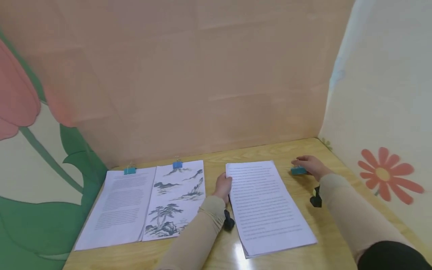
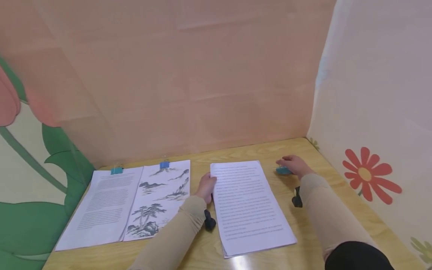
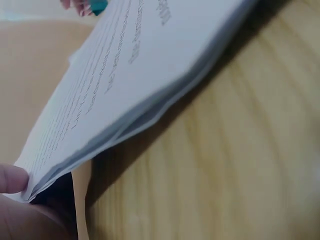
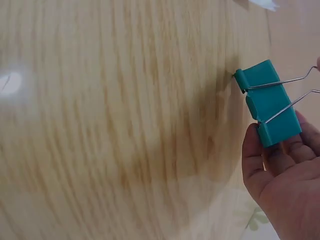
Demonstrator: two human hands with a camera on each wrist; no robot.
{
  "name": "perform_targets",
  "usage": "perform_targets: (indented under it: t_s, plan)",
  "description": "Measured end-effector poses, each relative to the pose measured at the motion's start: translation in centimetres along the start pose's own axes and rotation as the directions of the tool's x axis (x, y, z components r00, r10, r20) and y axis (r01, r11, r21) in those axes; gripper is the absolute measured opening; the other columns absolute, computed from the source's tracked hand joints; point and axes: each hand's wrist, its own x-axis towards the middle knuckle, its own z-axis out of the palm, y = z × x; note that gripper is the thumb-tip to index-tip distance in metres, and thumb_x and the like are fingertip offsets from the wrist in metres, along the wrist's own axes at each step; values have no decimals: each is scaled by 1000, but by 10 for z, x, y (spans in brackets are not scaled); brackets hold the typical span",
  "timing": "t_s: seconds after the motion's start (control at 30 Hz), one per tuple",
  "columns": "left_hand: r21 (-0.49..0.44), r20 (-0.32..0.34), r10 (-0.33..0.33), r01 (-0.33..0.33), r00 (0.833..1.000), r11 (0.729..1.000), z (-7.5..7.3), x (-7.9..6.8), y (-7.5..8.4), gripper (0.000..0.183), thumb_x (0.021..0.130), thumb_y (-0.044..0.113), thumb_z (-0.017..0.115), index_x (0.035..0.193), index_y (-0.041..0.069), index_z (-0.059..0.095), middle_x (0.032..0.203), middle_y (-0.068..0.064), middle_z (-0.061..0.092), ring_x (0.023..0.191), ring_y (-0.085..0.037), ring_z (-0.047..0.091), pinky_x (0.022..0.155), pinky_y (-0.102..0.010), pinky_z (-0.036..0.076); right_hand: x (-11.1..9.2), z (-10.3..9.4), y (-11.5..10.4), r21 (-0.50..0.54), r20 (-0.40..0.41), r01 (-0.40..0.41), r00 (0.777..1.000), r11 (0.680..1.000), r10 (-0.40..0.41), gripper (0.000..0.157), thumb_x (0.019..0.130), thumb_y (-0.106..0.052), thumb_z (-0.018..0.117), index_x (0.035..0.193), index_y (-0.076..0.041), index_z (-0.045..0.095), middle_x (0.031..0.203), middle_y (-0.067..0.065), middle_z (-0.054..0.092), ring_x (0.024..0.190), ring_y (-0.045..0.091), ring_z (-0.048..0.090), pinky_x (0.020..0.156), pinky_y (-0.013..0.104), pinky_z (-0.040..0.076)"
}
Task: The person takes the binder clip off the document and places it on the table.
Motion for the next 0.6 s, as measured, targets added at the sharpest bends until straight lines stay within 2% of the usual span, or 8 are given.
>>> perform_targets:
  t_s: [0.17, 0.37, 0.6]
  plan:
    - [-5, 6, -5, 5, 1000, 1000, 5, 5, -1, 43, 102, 3, 43, 142, 2, 56, 114, -8, 69, 99, -21, 65, 88, -35, 51, -2, -2, 3, 22, -30, -27, 999, 999, 28, 78, 108, -39, 49, 154, 18, 21, 158, 38, 25, 143, 48, 31, 115, 57, 33]
    - [9, 22, 5, -5, 1000, 1000, 13, 6, -1, 41, 101, 0, 44, 139, 1, 59, 111, -9, 69, 98, -22, 65, 87, -34, 52, -5, -2, 4, 81, -18, -18, 1000, 997, 20, 81, 108, -41, 49, 155, 17, 18, 160, 38, 22, 149, 51, 20, 118, 59, 27]
    - [-10, 44, 47, -47, 998, 999, 31, 3, -3, 40, 98, -4, 42, 133, -3, 62, 106, -11, 70, 94, -22, 66, 83, -34, 54, -5, 1, 8, 94, -30, -37, 999, 995, 40, 77, 110, -41, 45, 154, 18, 23, 157, 39, 27, 147, 50, 24, 118, 59, 27]
